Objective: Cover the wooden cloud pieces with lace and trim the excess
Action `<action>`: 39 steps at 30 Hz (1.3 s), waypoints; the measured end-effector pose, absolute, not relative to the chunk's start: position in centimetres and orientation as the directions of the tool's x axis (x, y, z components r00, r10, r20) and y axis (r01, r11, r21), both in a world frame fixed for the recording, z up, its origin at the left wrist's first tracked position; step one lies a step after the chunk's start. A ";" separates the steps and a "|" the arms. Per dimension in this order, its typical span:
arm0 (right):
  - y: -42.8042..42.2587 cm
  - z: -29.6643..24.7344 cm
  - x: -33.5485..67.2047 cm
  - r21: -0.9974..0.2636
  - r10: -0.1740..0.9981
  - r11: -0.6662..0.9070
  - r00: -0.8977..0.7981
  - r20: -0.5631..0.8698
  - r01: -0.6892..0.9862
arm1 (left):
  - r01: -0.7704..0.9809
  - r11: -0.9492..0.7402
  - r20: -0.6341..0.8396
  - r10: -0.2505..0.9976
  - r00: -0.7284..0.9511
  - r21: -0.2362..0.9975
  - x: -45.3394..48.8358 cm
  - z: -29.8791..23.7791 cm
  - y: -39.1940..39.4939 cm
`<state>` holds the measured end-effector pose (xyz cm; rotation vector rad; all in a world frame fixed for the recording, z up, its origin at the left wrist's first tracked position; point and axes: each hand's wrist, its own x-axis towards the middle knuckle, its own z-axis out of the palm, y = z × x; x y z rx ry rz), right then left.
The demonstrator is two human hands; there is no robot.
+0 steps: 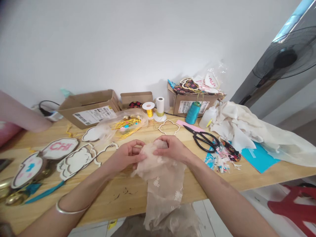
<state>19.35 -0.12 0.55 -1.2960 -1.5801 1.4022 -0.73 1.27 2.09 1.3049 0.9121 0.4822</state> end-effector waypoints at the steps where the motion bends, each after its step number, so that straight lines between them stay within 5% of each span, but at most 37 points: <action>1: -0.2 0.6 19.6 -0.950 0.943 -0.060 -0.296 -0.155 0.307 | 0.218 0.232 -0.316 0.757 0.571 0.948 -0.8 2.0 1.4; 7: -1.3 2.3 20.2 -0.869 0.684 -0.098 -0.601 -0.413 0.485 | 0.446 0.102 -0.374 0.724 0.579 0.889 -1.3 1.5 1.1; 12: -2.0 2.9 19.6 -0.816 0.627 -0.089 -0.604 -0.492 0.572 | 0.520 0.054 -0.390 0.729 0.563 0.852 -1.4 1.5 0.8; 19: -1.6 2.7 19.3 -0.695 0.819 0.259 -0.534 -0.210 0.671 | 0.559 0.119 -0.429 0.774 0.466 0.821 -1.6 2.4 1.2; 25: -0.7 1.4 19.2 -0.495 0.922 0.346 -0.386 0.021 0.797 | 0.561 0.069 -0.383 0.797 0.466 0.825 -1.6 2.3 1.1; 31: -2.5 3.5 18.9 -0.875 0.849 0.181 -0.520 -0.091 0.449 | 0.417 0.033 -0.298 0.750 0.591 0.908 -1.8 2.5 1.1; 36: -3.8 5.9 18.1 -0.956 0.867 0.155 -0.499 0.011 0.248 | -0.015 0.134 -0.103 0.824 0.557 0.991 -1.4 5.1 -0.5; 39: -3.4 4.9 18.0 -0.943 0.900 0.209 -0.428 0.081 0.261 | -0.103 0.193 -0.112 0.847 0.519 0.976 -1.4 6.4 -2.2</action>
